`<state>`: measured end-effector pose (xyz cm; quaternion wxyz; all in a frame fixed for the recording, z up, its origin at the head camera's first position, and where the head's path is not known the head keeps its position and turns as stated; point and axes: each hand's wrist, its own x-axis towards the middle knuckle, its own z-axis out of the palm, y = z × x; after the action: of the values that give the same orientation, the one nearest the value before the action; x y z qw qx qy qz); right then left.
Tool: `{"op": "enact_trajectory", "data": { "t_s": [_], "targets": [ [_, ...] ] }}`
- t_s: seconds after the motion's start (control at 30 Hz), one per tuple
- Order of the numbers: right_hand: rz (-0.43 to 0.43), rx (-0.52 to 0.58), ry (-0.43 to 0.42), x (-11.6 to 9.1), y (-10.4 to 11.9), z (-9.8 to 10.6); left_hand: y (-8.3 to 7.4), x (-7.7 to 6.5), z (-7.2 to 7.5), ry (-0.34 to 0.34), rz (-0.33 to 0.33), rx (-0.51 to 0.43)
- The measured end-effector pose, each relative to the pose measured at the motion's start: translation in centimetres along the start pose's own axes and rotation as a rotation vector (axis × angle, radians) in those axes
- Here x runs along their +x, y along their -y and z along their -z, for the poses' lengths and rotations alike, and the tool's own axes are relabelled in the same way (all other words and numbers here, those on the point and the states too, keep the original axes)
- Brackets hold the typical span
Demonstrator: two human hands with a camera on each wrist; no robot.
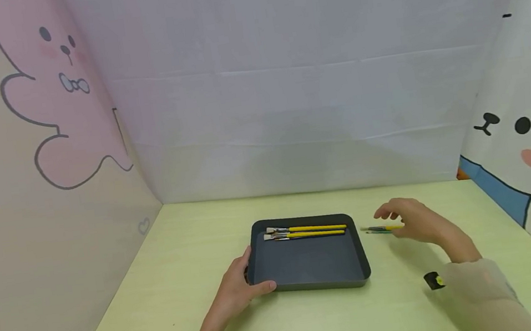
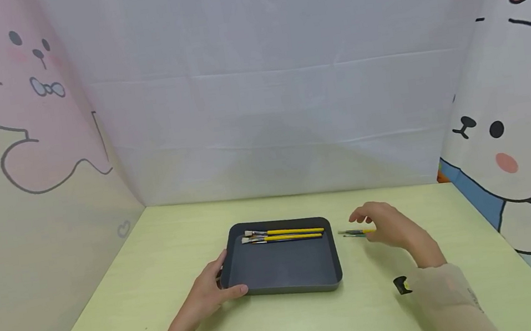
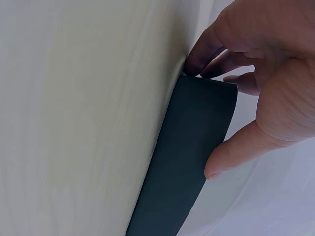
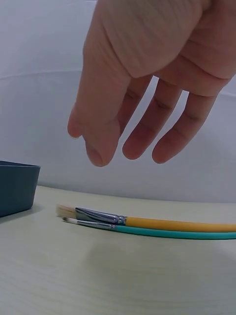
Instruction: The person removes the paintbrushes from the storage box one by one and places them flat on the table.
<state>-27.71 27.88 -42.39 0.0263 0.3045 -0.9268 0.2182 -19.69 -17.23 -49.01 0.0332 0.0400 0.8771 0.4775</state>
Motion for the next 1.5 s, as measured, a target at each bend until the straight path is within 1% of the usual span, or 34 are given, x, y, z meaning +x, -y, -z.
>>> {"op": "enact_trajectory", "data": {
  "t_s": [0.2,0.33,0.47,0.7,0.9,1.0,1.27,1.3,1.5],
  "targets": [
    [0.047,0.020,0.006,0.6,1.2,-0.6,0.0,-0.1,0.0,0.004,0.007,-0.003],
    [0.086,0.028,0.027,1.2,1.9,-1.0,0.0,-0.1,-0.1,0.007,0.000,-0.014],
    [0.121,0.054,0.059,2.2,2.9,-1.2,0.0,-0.2,0.0,0.001,-0.005,-0.015],
    [0.147,0.112,0.156,4.6,5.0,-1.1,0.0,-0.1,0.0,0.001,-0.001,-0.005],
    [0.151,0.086,0.256,6.7,6.2,-1.6,0.1,-0.1,-0.1,0.005,-0.002,0.006],
    [0.157,0.083,0.297,7.6,6.5,-1.8,0.1,0.0,-0.1,0.006,-0.006,0.010],
    [0.143,0.133,0.388,9.8,7.3,-2.2,-0.1,0.0,0.0,0.006,-0.010,0.010],
    [0.153,0.134,0.398,10.1,7.4,-2.2,-0.1,0.0,0.0,0.007,-0.009,0.011],
    [0.144,0.106,0.473,11.4,7.9,-2.7,0.0,0.0,-0.1,0.002,0.001,0.016]
  ]
}}
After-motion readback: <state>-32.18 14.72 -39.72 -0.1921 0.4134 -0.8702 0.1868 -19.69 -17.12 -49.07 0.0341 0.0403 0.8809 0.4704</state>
